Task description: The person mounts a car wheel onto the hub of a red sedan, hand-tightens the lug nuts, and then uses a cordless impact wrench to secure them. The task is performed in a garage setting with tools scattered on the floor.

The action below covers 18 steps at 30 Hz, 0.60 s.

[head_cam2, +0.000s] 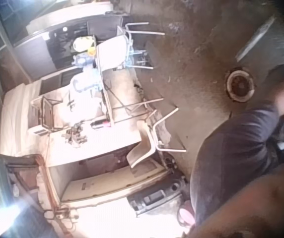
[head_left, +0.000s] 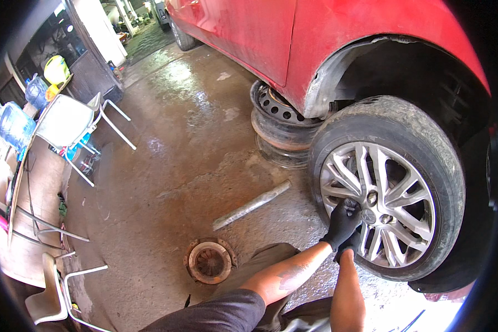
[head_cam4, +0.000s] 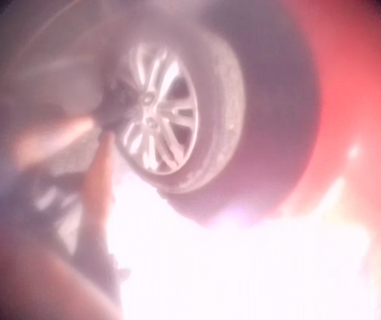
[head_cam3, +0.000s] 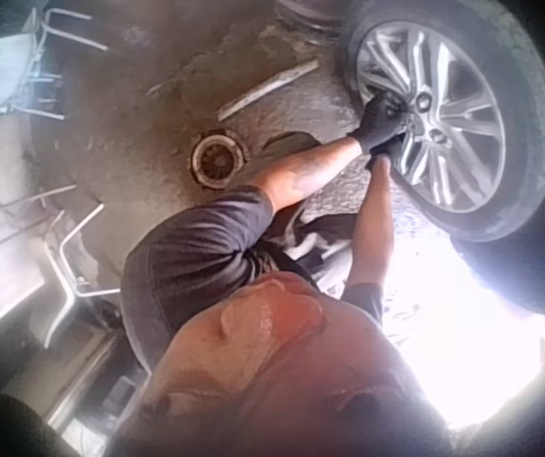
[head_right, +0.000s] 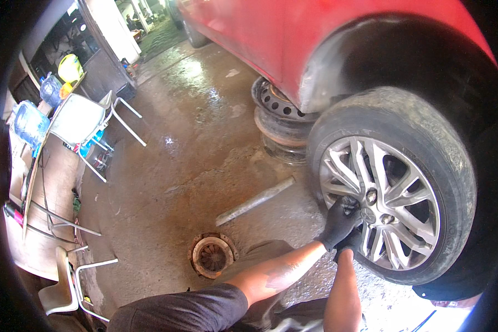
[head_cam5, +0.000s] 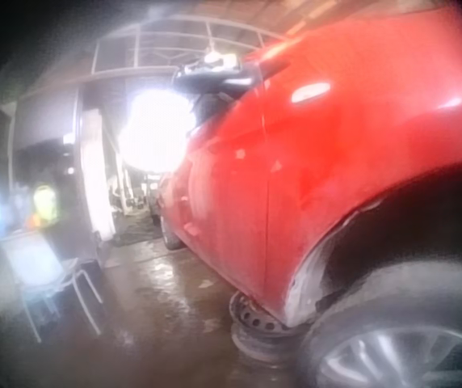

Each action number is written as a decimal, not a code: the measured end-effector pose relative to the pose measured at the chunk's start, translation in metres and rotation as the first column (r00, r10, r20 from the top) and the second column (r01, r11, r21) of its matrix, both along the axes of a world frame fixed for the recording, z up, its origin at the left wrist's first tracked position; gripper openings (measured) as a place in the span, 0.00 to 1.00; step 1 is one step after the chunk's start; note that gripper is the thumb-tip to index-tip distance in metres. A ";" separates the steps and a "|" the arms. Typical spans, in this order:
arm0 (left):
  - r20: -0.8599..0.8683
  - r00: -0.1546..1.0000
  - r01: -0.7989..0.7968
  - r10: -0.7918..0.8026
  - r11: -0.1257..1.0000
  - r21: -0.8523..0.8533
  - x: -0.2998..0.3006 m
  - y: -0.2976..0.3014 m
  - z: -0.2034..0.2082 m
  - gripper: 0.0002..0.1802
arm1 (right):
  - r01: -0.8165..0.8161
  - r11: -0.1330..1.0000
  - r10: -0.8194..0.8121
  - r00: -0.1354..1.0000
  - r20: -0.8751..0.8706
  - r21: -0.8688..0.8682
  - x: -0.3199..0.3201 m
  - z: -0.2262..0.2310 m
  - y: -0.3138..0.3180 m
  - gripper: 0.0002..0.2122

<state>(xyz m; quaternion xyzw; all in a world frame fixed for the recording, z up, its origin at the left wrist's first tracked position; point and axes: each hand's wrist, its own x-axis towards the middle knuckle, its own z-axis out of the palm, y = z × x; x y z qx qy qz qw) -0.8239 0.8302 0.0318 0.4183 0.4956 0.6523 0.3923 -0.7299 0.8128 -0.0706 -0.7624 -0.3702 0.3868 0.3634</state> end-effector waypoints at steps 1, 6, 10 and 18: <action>0.046 0.995 0.093 -0.088 0.987 -0.129 -0.002 0.003 -0.005 0.09 | -0.006 1.000 0.006 1.000 -0.007 -0.003 -0.002 0.001 -0.001 0.17; -0.054 0.993 0.091 -0.102 0.979 -0.182 -0.001 0.005 -0.010 0.13 | -0.018 1.000 0.017 1.000 -0.026 -0.022 -0.001 0.001 -0.001 0.17; -0.091 0.992 0.084 -0.092 0.992 -0.089 0.000 0.005 -0.007 0.08 | -0.014 1.000 0.013 0.999 -0.041 -0.024 0.004 0.004 0.002 0.17; -0.216 0.971 0.102 -0.106 0.994 -0.032 -0.001 0.000 -0.014 0.16 | -0.052 0.996 0.045 0.994 -0.104 -0.066 0.001 0.023 0.003 0.17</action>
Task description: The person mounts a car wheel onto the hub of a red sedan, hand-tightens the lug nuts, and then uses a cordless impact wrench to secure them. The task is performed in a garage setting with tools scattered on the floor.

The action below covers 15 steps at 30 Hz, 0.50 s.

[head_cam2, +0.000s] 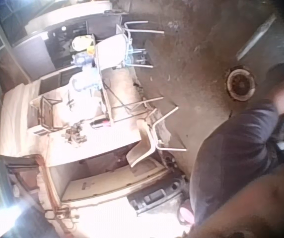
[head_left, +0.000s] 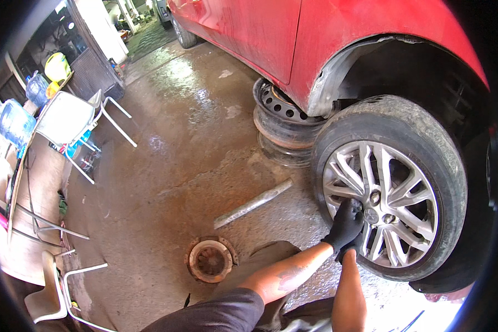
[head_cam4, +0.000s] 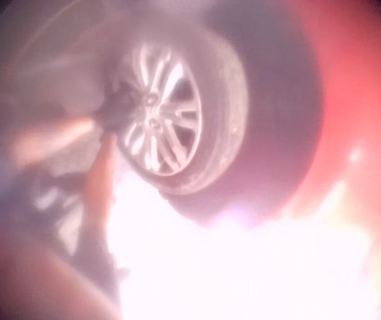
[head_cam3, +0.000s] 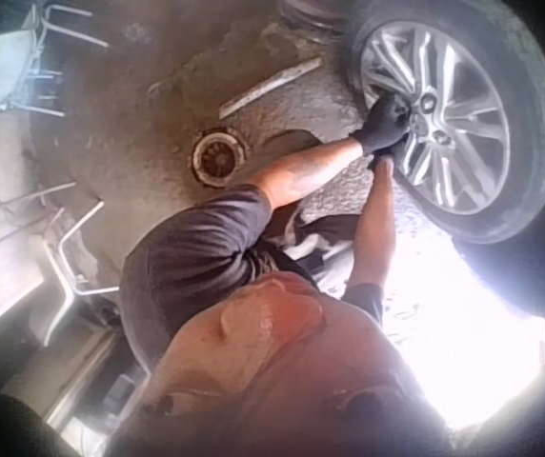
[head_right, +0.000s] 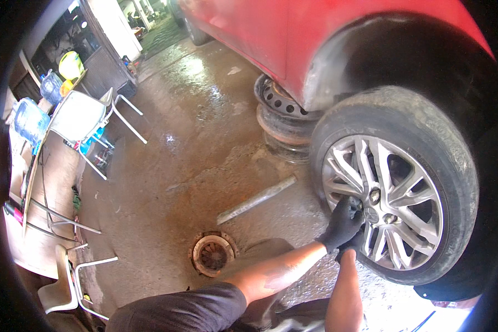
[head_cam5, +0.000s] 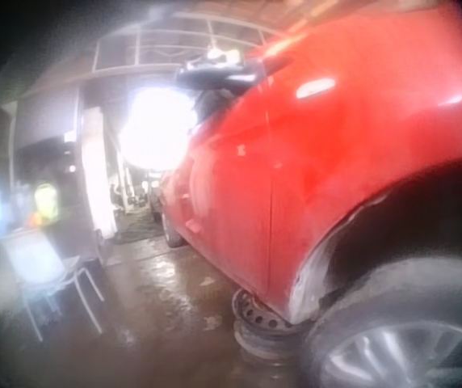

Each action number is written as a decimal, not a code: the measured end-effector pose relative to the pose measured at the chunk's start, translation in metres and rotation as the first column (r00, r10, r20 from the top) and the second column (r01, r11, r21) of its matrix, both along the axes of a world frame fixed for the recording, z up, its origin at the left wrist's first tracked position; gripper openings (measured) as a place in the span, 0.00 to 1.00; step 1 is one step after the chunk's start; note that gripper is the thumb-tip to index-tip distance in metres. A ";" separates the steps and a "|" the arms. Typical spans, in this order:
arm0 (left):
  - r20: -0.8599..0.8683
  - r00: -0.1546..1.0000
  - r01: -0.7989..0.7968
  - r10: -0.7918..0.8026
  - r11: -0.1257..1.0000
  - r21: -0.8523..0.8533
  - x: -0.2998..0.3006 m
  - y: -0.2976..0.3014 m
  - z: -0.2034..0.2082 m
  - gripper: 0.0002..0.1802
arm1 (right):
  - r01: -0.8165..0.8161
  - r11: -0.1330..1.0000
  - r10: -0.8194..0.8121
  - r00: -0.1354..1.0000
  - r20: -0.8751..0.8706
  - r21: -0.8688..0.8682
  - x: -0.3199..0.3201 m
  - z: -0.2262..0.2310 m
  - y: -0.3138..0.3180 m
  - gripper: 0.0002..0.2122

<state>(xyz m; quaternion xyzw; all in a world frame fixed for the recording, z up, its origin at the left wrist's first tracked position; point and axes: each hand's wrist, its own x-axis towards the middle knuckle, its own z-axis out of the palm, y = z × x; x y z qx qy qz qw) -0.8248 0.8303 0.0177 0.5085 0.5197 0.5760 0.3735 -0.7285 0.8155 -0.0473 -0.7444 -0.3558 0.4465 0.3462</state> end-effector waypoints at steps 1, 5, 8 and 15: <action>-0.033 0.999 0.020 -0.021 0.999 -0.040 -0.006 -0.002 -0.003 0.18 | -0.014 1.000 0.013 1.000 -0.022 -0.020 -0.004 0.004 -0.003 0.17; -0.249 0.924 0.185 -0.292 0.908 -0.376 -0.043 -0.003 -0.009 0.22 | -0.064 0.992 0.053 0.993 -0.103 -0.113 -0.018 0.046 -0.020 0.13; -0.212 0.810 0.386 -0.546 0.770 -0.508 -0.071 0.005 -0.004 0.22 | -0.268 0.937 0.256 0.963 -0.081 -0.223 -0.013 0.049 -0.022 0.10; -0.149 0.671 0.694 -0.726 0.686 -0.219 -0.067 -0.003 0.001 0.29 | -0.280 0.953 0.279 0.960 0.026 0.113 -0.027 0.158 -0.048 0.10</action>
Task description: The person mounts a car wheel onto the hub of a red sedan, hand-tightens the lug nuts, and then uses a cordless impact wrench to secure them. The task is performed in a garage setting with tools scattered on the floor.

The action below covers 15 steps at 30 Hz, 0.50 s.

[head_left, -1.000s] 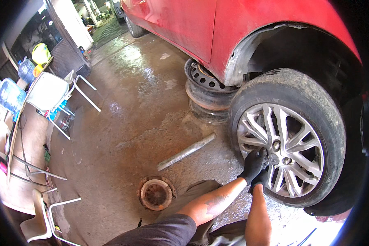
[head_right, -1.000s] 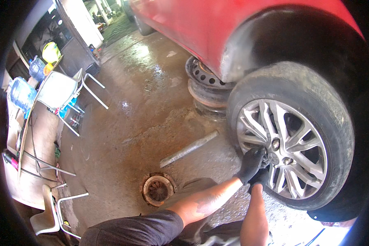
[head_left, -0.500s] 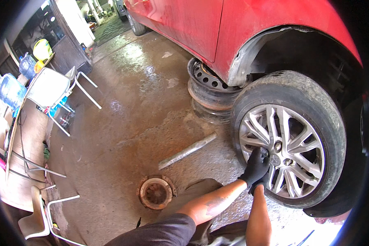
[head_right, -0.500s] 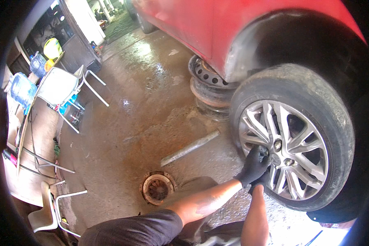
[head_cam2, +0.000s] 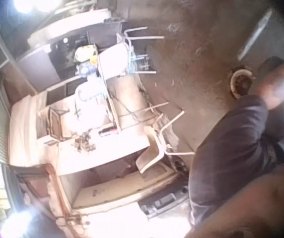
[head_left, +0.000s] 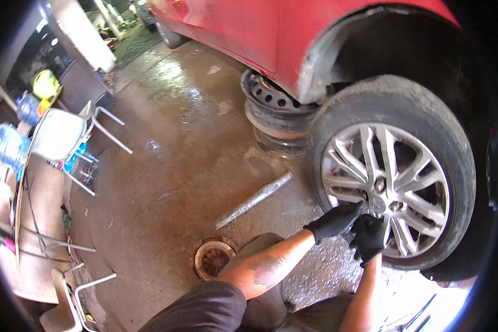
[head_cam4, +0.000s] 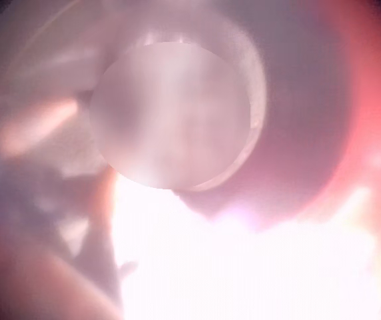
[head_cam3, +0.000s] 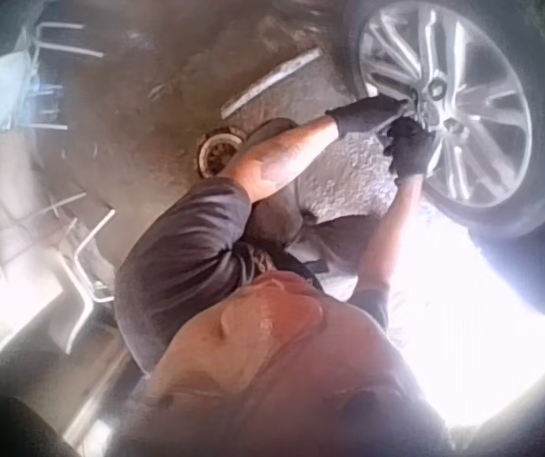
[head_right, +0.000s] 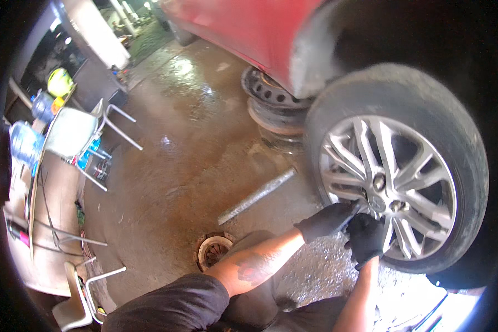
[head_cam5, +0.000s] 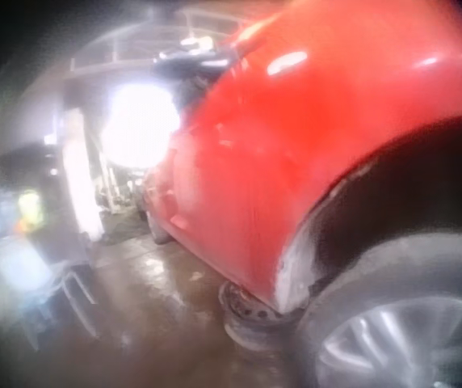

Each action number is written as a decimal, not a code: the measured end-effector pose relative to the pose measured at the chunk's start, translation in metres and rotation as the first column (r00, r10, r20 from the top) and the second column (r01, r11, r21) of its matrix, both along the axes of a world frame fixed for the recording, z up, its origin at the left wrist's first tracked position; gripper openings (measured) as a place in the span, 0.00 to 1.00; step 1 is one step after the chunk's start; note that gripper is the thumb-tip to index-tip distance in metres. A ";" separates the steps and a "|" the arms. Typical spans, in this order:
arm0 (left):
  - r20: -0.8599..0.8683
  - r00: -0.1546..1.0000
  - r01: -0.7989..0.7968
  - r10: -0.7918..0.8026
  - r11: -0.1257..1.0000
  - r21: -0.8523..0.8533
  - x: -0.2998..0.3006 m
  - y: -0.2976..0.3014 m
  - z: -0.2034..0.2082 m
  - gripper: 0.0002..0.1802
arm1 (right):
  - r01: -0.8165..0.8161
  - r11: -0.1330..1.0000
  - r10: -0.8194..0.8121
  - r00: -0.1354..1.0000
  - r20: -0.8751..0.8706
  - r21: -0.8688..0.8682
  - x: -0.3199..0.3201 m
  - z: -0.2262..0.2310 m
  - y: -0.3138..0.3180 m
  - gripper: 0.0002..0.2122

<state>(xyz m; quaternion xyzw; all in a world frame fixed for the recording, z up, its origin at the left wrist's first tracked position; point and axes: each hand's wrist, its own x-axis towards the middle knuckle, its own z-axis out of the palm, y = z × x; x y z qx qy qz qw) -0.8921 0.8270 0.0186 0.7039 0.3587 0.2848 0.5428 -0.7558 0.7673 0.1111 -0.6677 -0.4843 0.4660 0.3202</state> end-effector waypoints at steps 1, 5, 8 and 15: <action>0.196 0.978 0.104 -0.068 0.978 -0.180 0.003 -0.007 0.013 0.29 | 0.049 0.995 -0.047 0.999 -0.017 0.088 -0.002 0.018 -0.007 0.10; 0.532 0.847 0.272 0.000 0.860 -0.433 0.016 -0.029 0.047 0.33 | 0.224 0.891 -0.253 0.967 0.022 0.396 0.007 0.019 -0.013 0.09; 0.384 0.923 0.225 0.001 0.810 -0.542 0.025 -0.029 0.055 0.34 | -0.050 0.735 -0.258 0.901 0.348 0.676 0.020 0.018 -0.026 0.19; 0.488 0.873 0.328 0.032 0.700 -0.634 0.019 -0.028 0.065 0.28 | 0.370 0.589 -0.692 0.690 0.211 0.719 0.124 0.072 -0.185 0.09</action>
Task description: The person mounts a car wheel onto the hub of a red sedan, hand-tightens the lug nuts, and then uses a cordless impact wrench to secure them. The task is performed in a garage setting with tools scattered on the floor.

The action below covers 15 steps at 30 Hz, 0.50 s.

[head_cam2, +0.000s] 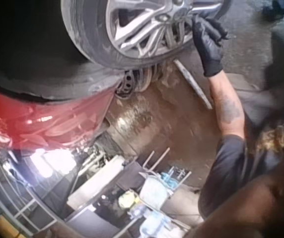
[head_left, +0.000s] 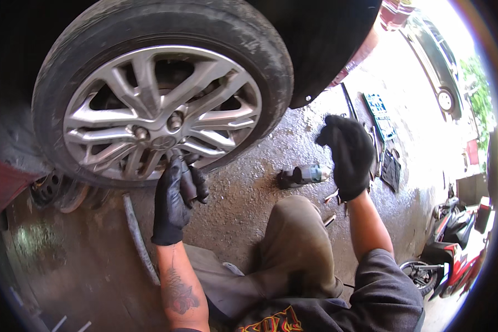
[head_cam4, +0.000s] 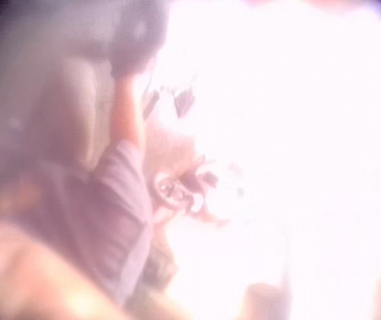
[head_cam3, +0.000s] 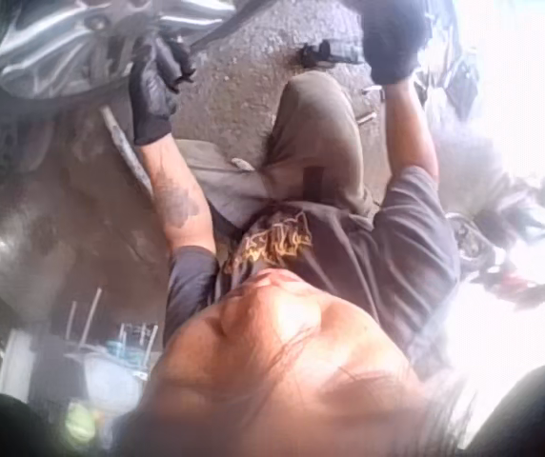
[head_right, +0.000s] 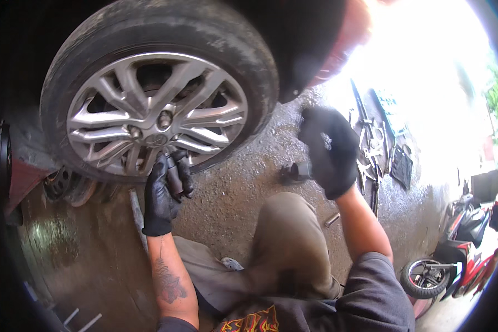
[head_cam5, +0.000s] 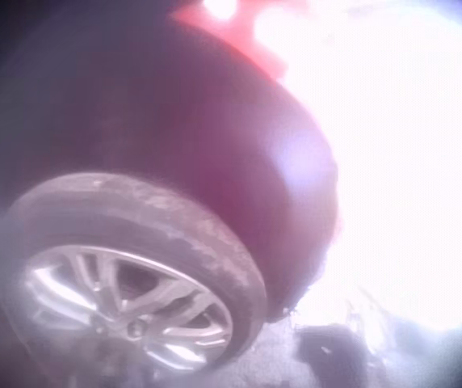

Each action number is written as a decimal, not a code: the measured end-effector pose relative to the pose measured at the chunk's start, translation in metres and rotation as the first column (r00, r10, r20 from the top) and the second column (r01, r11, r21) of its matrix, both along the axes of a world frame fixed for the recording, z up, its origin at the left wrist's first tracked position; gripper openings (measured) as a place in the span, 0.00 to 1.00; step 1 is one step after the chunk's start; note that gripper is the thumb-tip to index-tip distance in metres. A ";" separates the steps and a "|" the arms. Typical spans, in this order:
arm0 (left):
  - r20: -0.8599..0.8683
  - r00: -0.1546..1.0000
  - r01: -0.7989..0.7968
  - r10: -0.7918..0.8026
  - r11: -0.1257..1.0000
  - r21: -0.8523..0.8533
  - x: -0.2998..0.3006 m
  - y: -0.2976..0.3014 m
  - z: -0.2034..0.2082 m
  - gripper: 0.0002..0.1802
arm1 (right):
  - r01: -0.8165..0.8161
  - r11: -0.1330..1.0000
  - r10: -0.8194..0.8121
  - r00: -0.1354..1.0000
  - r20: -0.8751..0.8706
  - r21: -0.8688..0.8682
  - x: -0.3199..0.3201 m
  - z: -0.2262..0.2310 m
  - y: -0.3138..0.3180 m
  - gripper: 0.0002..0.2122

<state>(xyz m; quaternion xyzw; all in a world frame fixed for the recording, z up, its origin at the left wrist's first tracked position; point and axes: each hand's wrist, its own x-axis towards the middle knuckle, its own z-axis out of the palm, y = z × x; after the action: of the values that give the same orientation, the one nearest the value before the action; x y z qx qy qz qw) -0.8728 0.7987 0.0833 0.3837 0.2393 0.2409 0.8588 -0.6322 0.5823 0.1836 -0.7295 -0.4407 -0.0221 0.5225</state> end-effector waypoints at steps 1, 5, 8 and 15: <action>-0.050 0.999 -0.004 0.004 1.000 0.000 0.004 -0.004 -0.001 0.27 | 0.204 0.976 -0.207 0.977 -0.042 -0.073 0.002 -0.006 -0.035 0.09; -0.158 0.985 0.100 -0.071 0.978 0.185 0.003 -0.007 -0.002 0.26 | 0.302 0.820 -0.466 0.846 -0.260 -0.486 0.006 -0.118 -0.183 0.09; -0.147 0.984 0.123 -0.105 0.986 0.114 -0.005 -0.002 -0.018 0.24 | 0.127 0.608 -0.567 0.761 -0.316 -0.784 -0.005 -0.248 -0.250 0.36; 0.081 0.997 -0.002 0.018 0.981 -0.196 -0.003 -0.004 -0.016 0.22 | 0.576 0.728 -0.680 0.677 -0.282 -0.372 0.013 -0.364 -0.094 0.17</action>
<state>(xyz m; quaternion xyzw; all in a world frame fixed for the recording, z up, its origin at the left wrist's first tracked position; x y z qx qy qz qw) -0.8753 0.7948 0.0673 0.2861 0.2282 0.2360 0.9002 -0.6196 0.4880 -0.1800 -0.8852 -0.0431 0.0039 0.4632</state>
